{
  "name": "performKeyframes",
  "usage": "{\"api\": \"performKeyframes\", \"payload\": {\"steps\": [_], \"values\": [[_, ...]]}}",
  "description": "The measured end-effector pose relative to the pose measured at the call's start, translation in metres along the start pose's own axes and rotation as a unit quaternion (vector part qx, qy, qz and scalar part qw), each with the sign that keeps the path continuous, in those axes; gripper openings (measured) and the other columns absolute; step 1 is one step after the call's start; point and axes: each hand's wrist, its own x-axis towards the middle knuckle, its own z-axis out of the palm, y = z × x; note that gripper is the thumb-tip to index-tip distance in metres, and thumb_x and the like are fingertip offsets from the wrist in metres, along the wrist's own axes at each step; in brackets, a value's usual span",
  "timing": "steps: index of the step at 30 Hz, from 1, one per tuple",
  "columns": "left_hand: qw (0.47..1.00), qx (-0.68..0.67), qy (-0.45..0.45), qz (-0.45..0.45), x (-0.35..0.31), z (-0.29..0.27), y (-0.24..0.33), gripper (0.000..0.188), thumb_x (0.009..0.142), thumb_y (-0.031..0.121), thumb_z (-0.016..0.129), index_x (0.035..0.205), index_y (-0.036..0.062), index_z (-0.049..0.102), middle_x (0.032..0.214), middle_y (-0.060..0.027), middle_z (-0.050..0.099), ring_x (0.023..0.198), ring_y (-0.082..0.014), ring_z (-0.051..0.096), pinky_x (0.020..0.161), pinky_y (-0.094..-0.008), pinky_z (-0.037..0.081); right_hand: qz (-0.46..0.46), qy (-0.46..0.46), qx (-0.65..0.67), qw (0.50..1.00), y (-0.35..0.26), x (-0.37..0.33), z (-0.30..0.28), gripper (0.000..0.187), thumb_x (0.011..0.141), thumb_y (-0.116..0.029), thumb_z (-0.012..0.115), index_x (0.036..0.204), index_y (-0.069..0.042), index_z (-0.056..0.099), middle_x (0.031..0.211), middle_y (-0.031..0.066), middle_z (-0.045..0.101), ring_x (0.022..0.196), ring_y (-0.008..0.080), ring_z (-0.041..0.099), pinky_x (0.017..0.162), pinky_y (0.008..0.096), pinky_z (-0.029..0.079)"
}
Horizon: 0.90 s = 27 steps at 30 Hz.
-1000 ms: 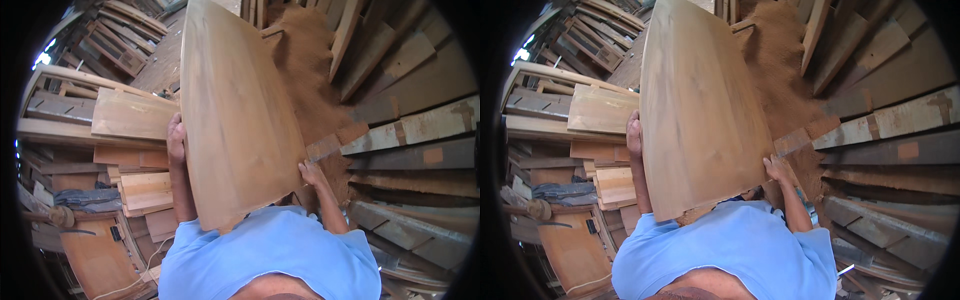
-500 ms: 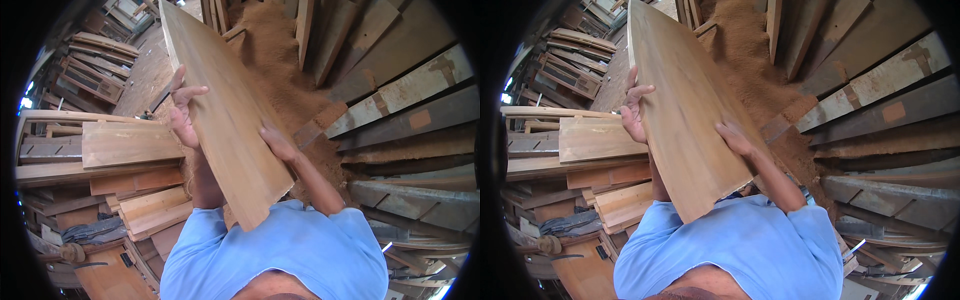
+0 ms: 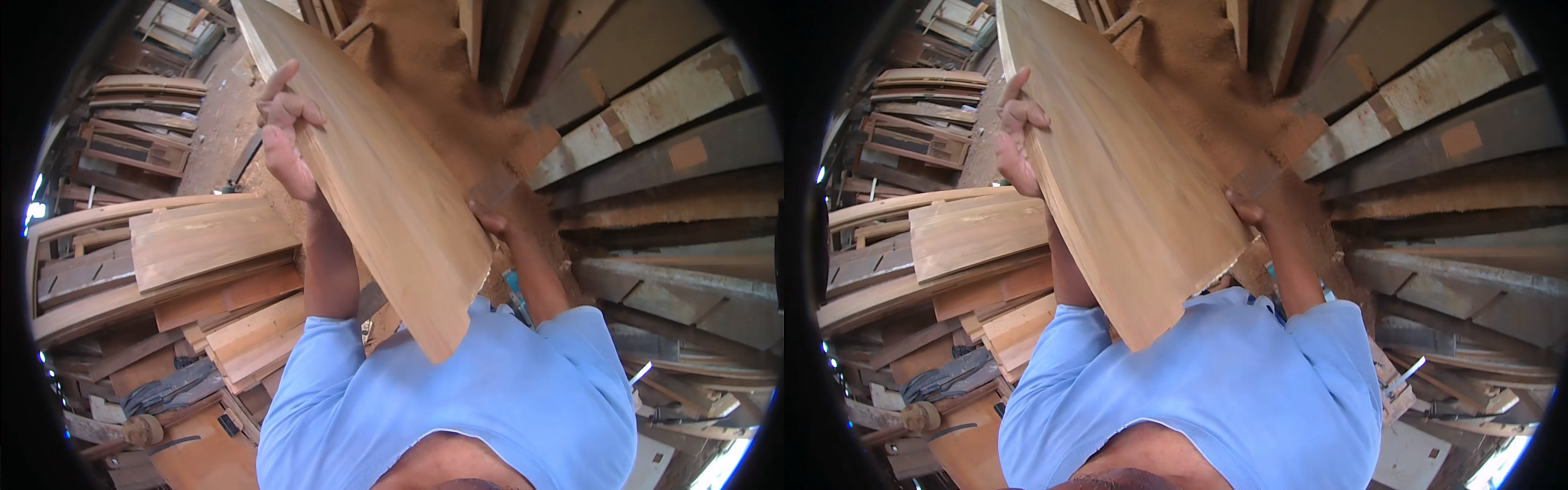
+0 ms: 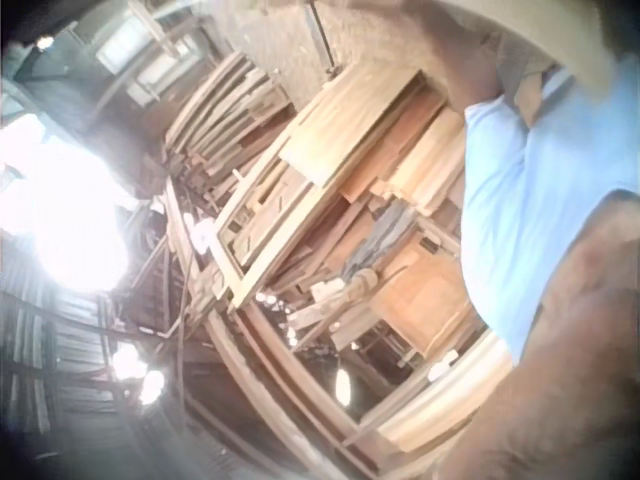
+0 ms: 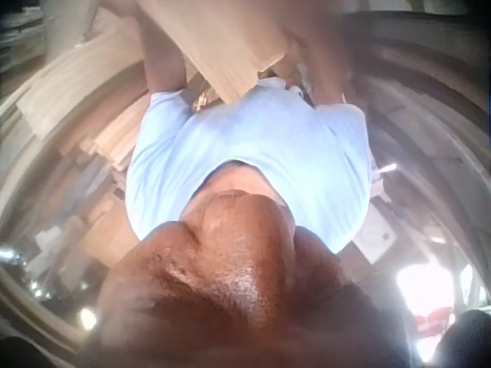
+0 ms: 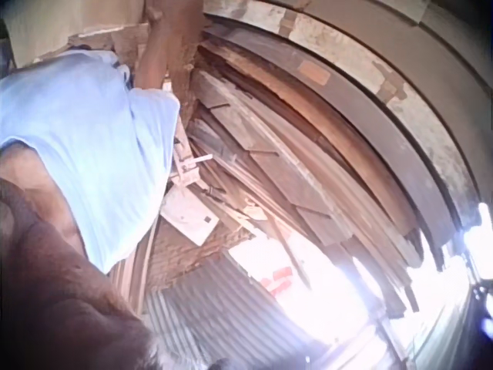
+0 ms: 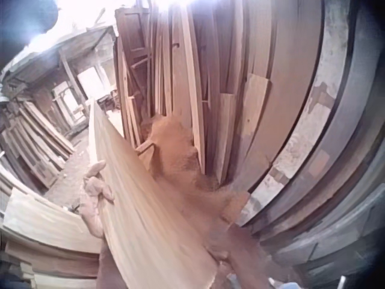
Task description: The person lifts a large wooden board from a stack, rotates it to look at the surface and edges, and checks the squareness of one corner with a metal square tool.
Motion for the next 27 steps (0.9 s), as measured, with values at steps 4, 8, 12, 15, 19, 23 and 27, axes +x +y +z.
{"api": "performKeyframes", "payload": {"steps": [4, 8, 12, 15, 19, 23, 27], "values": [[0.999, 0.045, 0.005, 0.022, 0.011, 0.03, -0.017, 0.051, 0.098, 0.044, 0.026, 0.072, 0.0076, 0.052, 0.122, -0.0141, 0.06, 0.108, -0.0213, 0.047, 0.098, -0.04, 0.036, 0.134, 0.042, -0.237, 0.961, 0.073, -0.043, -0.026, 0.056, 0.107, -0.043, 0.037, 0.132, 0.001, 0.059, 0.139, 0.0204, 0.058, 0.131, 0.0334, 0.053, 0.111, 0.0414, 0.04], [0.989, 0.129, -0.041, 0.064, 0.021, 0.057, -0.025, 0.049, 0.099, 0.039, 0.024, 0.074, 0.0083, 0.054, 0.116, -0.013, 0.06, 0.108, -0.0224, 0.047, 0.096, -0.0398, 0.036, 0.147, 0.145, -0.397, 0.894, 0.11, -0.086, -0.026, 0.047, 0.103, -0.038, 0.044, 0.112, 0.001, 0.071, 0.115, 0.0232, 0.07, 0.112, 0.0408, 0.065, 0.099, 0.0493, 0.049], [0.994, 0.104, -0.032, 0.032, 0.023, 0.078, -0.028, 0.043, 0.1, 0.032, 0.03, 0.076, 0.0058, 0.055, 0.104, -0.0129, 0.06, 0.116, -0.025, 0.047, 0.097, -0.0407, 0.036, 0.112, 0.176, -0.366, 0.907, 0.117, -0.114, -0.006, 0.046, 0.098, -0.04, 0.049, 0.116, -0.003, 0.071, 0.123, 0.0238, 0.066, 0.12, 0.0426, 0.059, 0.103, 0.0496, 0.046], [0.989, 0.13, -0.033, 0.065, 0.026, 0.088, -0.03, 0.041, 0.099, 0.03, 0.032, 0.077, 0.0049, 0.056, 0.106, -0.0131, 0.06, 0.113, -0.0248, 0.047, 0.099, -0.0411, 0.035, 0.186, 0.265, -0.332, 0.886, 0.109, -0.121, 0.012, 0.047, 0.096, -0.042, 0.052, 0.118, -0.004, 0.07, 0.127, 0.0228, 0.064, 0.123, 0.0411, 0.057, 0.105, 0.0487, 0.045], [0.982, 0.17, -0.06, 0.062, 0.027, 0.09, -0.031, 0.046, 0.103, 0.034, 0.029, 0.081, 0.006, 0.057, 0.107, -0.0111, 0.057, 0.113, -0.0213, 0.046, 0.1, -0.0401, 0.033, 0.198, 0.243, -0.29, 0.904, 0.106, -0.122, 0.007, 0.046, 0.094, -0.041, 0.052, 0.119, -0.006, 0.069, 0.128, 0.0228, 0.063, 0.122, 0.0419, 0.057, 0.106, 0.0492, 0.044], [0.985, 0.157, -0.048, 0.054, 0.025, 0.091, -0.037, 0.043, 0.102, 0.033, 0.03, 0.081, 0.0066, 0.057, 0.107, -0.0117, 0.057, 0.114, -0.0214, 0.047, 0.101, -0.041, 0.034, 0.2, 0.251, -0.287, 0.902, 0.105, -0.123, 0.002, 0.044, 0.094, -0.041, 0.051, 0.119, -0.009, 0.07, 0.125, 0.0239, 0.064, 0.12, 0.0437, 0.057, 0.104, 0.0512, 0.044], [0.989, 0.112, -0.052, 0.077, 0.027, 0.092, -0.04, 0.037, 0.099, 0.03, 0.034, 0.08, 0.0074, 0.056, 0.111, -0.0132, 0.059, 0.114, -0.0229, 0.048, 0.105, -0.0418, 0.033, 0.07, 0.241, -0.315, 0.915, 0.059, -0.134, 0.001, 0.045, 0.094, -0.037, 0.053, 0.12, -0.002, 0.066, 0.122, 0.0263, 0.065, 0.119, 0.0432, 0.058, 0.101, 0.0502, 0.046]]}}
